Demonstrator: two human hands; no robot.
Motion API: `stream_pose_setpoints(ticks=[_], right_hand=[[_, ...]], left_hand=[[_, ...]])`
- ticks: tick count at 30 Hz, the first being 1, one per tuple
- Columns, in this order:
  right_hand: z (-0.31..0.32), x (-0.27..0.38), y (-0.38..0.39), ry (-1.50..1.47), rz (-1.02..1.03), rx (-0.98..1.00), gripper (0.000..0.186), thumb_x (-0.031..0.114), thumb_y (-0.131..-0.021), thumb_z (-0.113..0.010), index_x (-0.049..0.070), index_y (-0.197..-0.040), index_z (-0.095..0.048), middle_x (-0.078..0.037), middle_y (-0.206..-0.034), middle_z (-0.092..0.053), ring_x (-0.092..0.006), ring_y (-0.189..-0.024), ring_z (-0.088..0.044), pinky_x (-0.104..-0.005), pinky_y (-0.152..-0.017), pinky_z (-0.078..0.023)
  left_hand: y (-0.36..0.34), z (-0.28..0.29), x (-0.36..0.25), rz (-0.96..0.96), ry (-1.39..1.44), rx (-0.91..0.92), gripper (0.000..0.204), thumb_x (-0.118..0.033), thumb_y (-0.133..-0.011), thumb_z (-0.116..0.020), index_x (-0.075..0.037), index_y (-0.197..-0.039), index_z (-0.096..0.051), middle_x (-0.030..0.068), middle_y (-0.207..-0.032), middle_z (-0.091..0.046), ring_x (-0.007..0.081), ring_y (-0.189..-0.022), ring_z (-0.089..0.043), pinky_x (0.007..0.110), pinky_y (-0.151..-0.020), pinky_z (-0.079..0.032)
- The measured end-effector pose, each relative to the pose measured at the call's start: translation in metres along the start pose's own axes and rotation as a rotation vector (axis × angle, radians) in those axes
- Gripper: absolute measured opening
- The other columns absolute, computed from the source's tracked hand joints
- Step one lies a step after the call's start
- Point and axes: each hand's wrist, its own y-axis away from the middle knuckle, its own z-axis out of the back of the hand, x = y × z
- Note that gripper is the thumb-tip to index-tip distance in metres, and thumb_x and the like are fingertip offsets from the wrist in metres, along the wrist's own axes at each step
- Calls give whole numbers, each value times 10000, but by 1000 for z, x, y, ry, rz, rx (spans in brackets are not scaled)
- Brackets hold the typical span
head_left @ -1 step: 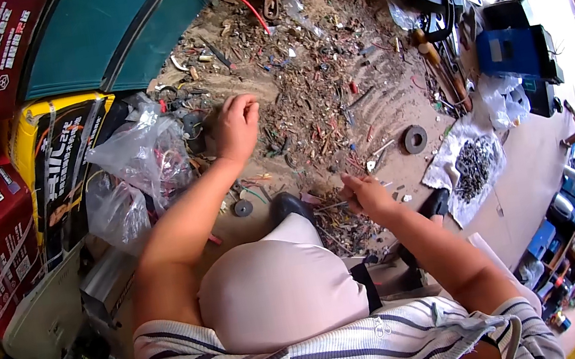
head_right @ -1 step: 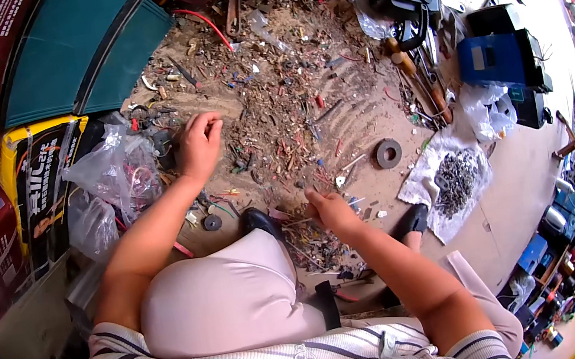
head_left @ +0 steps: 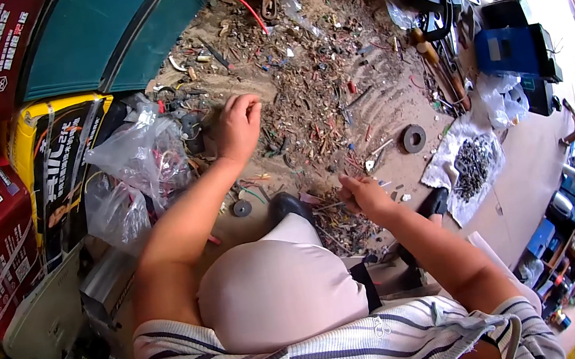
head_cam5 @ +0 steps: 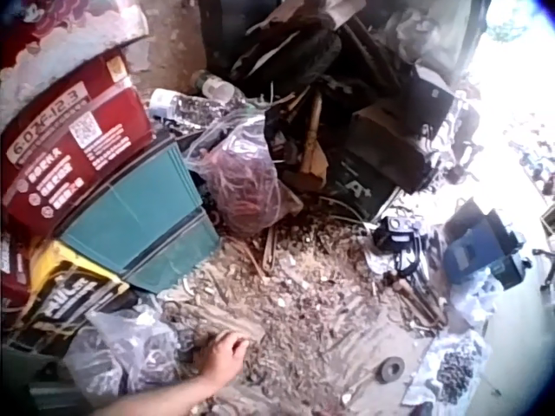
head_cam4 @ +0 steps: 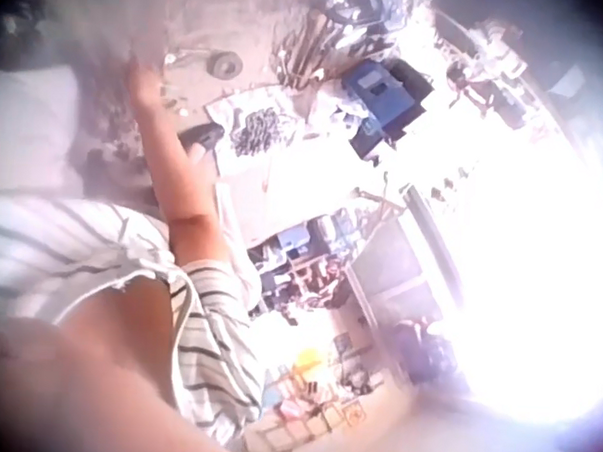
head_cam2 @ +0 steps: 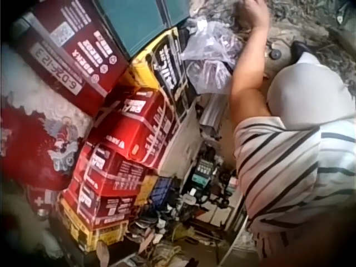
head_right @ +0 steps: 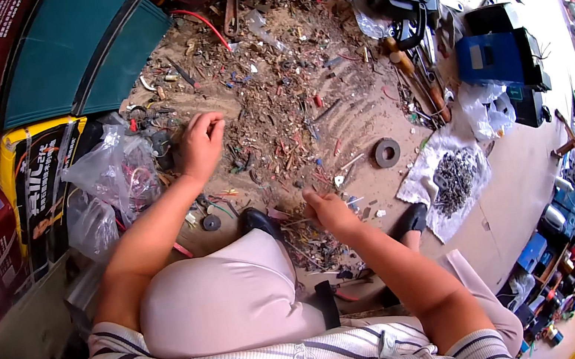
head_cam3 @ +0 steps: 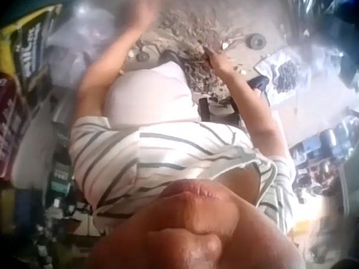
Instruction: The person sifts through metal components and scrap on the ground, picking up a round gear-like part and clearing away debris from it by hand.
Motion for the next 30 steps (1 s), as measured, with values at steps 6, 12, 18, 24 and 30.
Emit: stream_pose_setpoints(ticks=[6, 12, 18, 24, 30], right_hand=[[-11, 9, 9, 185, 49, 63, 503, 351, -1019, -427, 79, -600, -481, -23, -510, -429, -132, -439, -357, -300, -443, -283], [-11, 10, 10, 146, 23, 36, 525, 369, -1021, -407, 73, -597, -495, -28, -499, -429, -135, -442, -363, -302, -451, -294], [-11, 5, 6, 149, 43, 67, 480, 384, -1004, -468, 89, -628, -513, 5, -513, -442, -111, -438, -361, -281, -443, -284], [-16, 5, 5, 188, 64, 68, 473, 386, -1003, -470, 80, -650, -541, 12, -524, -445, -109, -455, -372, -276, -455, -294], [-23, 13, 10, 224, 68, 27, 457, 393, -998, -486, 69, -683, -557, 7, -543, -460, -108, -465, -386, -271, -464, -307]], left_hand=[[11, -25, -7, -218, -174, 16, 257, -168, -859, -679, -59, -1083, -617, 125, -1021, -584, 303, -821, -616, 389, -754, -505], [26, -18, -33, -135, -5, 413, 157, -167, -854, -684, -48, -948, -644, 118, -900, -626, 297, -806, -628, 369, -708, -505], [-6, -21, -21, -148, -43, 94, 139, -104, -867, -647, -29, -984, -638, 139, -921, -619, 302, -821, -633, 377, -723, -510], [-20, -24, -26, -166, -102, 156, 127, -102, -858, -651, -31, -962, -634, 134, -938, -602, 324, -820, -621, 406, -727, -505], [-23, -26, -11, -199, -230, 209, 100, -85, -865, -634, -28, -908, -564, 148, -932, -545, 353, -846, -593, 436, -726, -489]])
